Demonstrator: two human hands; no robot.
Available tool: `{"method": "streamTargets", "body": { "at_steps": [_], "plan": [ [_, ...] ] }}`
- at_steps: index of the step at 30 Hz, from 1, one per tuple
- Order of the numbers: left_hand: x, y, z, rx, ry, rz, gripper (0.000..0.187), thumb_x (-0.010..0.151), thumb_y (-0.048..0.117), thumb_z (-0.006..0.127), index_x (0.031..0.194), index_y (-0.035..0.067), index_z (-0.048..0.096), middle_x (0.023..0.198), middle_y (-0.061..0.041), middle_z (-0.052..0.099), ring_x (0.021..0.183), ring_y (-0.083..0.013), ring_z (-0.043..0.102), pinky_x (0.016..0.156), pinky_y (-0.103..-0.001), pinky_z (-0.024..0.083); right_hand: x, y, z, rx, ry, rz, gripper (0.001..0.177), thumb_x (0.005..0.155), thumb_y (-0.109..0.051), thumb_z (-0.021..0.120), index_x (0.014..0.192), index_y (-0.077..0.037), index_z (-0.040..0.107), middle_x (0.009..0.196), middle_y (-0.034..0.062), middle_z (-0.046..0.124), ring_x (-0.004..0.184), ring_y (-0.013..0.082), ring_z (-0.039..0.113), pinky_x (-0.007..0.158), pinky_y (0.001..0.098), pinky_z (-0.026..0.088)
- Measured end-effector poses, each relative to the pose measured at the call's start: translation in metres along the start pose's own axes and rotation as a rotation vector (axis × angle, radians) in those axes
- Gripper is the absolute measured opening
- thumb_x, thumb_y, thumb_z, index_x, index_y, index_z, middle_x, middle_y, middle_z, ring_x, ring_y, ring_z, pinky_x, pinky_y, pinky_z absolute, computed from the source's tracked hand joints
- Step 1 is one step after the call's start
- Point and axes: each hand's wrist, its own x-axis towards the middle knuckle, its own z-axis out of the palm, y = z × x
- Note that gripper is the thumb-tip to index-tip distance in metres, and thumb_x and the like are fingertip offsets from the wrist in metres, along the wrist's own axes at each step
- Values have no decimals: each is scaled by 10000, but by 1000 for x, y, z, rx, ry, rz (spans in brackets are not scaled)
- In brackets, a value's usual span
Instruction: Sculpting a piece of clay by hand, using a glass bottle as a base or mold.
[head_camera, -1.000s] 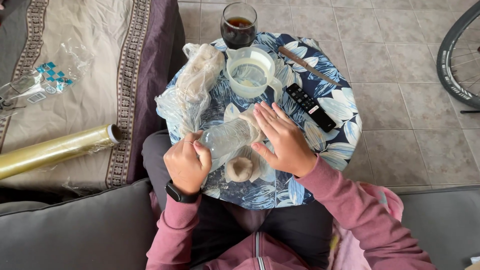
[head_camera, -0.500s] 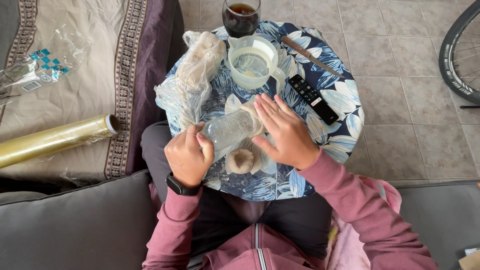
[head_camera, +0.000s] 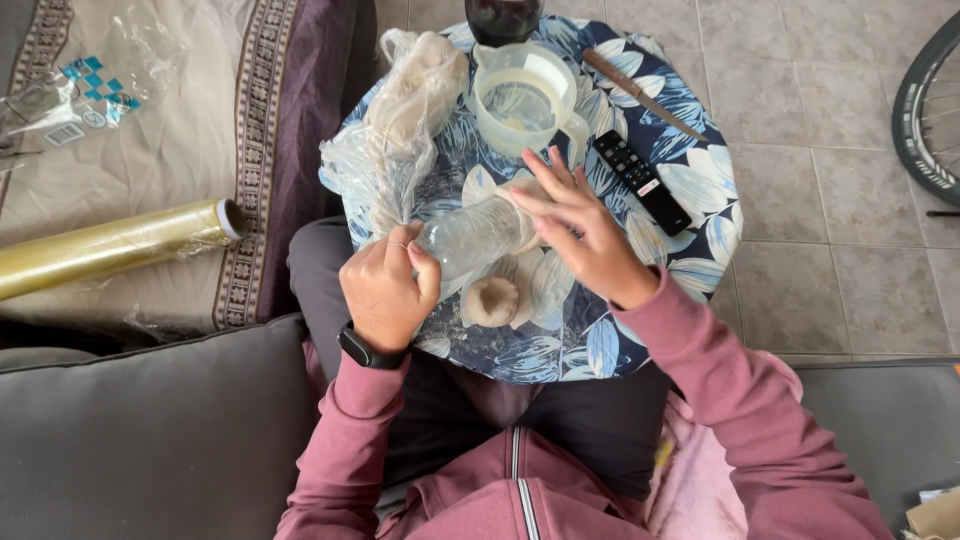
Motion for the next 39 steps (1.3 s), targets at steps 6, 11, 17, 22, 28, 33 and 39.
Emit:
{"method": "streamTargets", "body": {
  "at_steps": [6,11,17,22,28,33,39],
  "plan": [
    [4,-2,-6,2,-42,-114,240,981,181,441,939,103,664,547,-100,585,533,-348,664,520,-410,519,-6,-19,-14,-211,39,-57,571,991,-159,602,1519,11,467,1592,254,401,1503,408,300,1232,570,187],
    [8,4,-7,-10,-52,-190,229,984,168,442,932,96,653,554,-130,605,548,-393,663,519,-456,516,-17,-12,6,-565,29,-102,718,999,-414,621,1546,6,417,1625,228,366,1522,358,292,1240,560,152],
    [4,9,-5,-10,-88,-277,243,998,191,416,938,109,637,557,-120,620,535,-386,664,532,-447,523,-17,-5,24,-838,150,-196,925,990,-701,451,1534,47,431,1621,233,386,1524,343,324,1264,489,187],
    [4,11,-6,-6,-92,-290,250,1006,199,406,936,112,629,553,-109,619,526,-376,663,531,-438,525,-16,-6,31,-959,199,-257,974,989,-742,361,1496,82,471,1586,259,431,1499,365,378,1263,466,251],
    [2,3,-3,27,-174,-370,284,1022,228,387,950,112,636,553,-175,612,569,-438,675,576,-499,540,-12,4,22,-748,93,-147,889,1018,-676,344,1502,62,452,1595,261,407,1507,357,353,1271,486,206],
    [3,-11,1,13,-261,-506,351,1046,264,366,890,96,632,548,-236,606,603,-531,659,590,-579,515,-13,3,17,-515,133,-85,644,1079,-457,413,1515,15,454,1592,247,407,1499,349,352,1260,514,199],
    [3,-4,1,20,-304,-549,348,1041,280,360,921,104,635,560,-247,611,622,-530,675,621,-584,534,-9,1,25,-863,211,-272,736,1043,-541,493,1455,67,533,1520,259,516,1450,353,455,1240,460,302]
  ]
}}
